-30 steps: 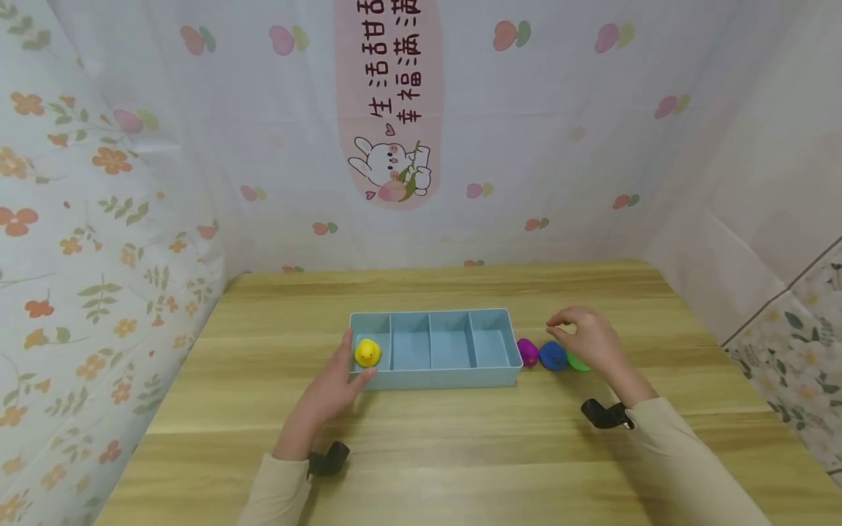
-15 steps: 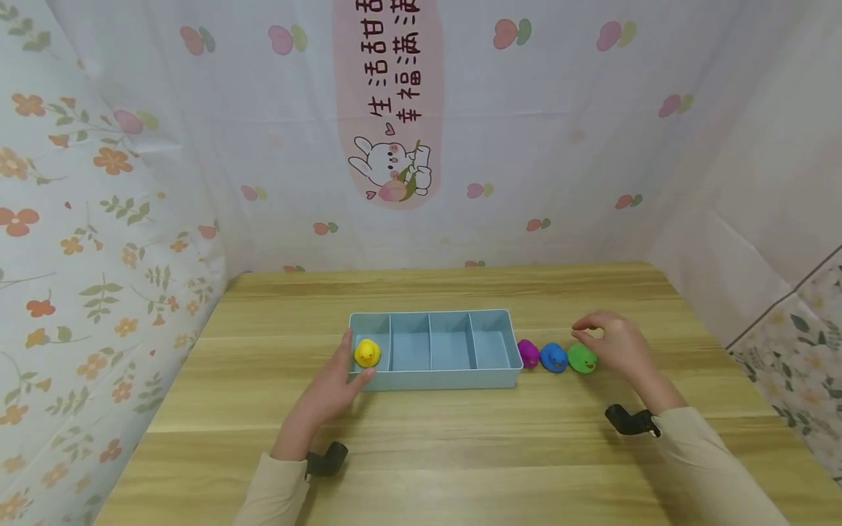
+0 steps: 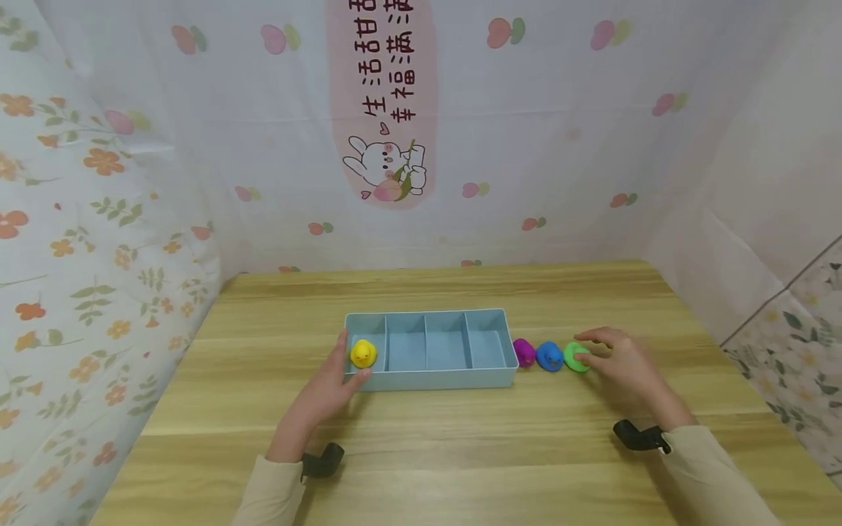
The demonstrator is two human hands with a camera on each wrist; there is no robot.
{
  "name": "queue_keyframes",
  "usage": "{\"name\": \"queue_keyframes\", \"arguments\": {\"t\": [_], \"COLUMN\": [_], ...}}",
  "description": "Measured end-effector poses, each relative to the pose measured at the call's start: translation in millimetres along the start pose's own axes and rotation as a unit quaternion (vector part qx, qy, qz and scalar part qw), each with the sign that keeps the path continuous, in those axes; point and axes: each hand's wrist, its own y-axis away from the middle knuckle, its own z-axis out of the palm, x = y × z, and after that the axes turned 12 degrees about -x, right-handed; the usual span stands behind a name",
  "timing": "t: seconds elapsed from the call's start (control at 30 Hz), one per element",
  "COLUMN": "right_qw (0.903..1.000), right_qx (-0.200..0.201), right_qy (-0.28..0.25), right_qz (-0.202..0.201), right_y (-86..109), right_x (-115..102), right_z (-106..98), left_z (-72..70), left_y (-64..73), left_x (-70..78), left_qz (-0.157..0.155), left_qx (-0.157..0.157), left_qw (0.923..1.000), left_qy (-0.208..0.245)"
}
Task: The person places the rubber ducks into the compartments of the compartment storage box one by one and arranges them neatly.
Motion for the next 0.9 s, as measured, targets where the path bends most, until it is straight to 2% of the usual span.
{"name": "queue_keyframes", "arguments": {"t": [0.23, 0.63, 0.9], "right_qw": [0.9992, 0.9972, 0.9968], "right_qx": [-0.008, -0.006, 0.006], "right_qy": [-0.038, -0.074, -0.080], "right_qz": [-0.002, -0.007, -0.002], "right_y": [3.4, 5.6, 6.8], "right_x": [7, 17, 25], "right_z": [10, 19, 25], "left_z": [-2.4, -3.1, -1.7], "left_y": [1.7, 0.8, 1.9], "left_x": [2.1, 1.1, 3.6], "left_qz": [0.003, -0.008, -0.007], "left_qx": [-0.001, 0.000, 0.001], "left_qw": [1.0000, 0.9999, 0.9999], "left_qy": [-0.001, -0.009, -0.010]}}
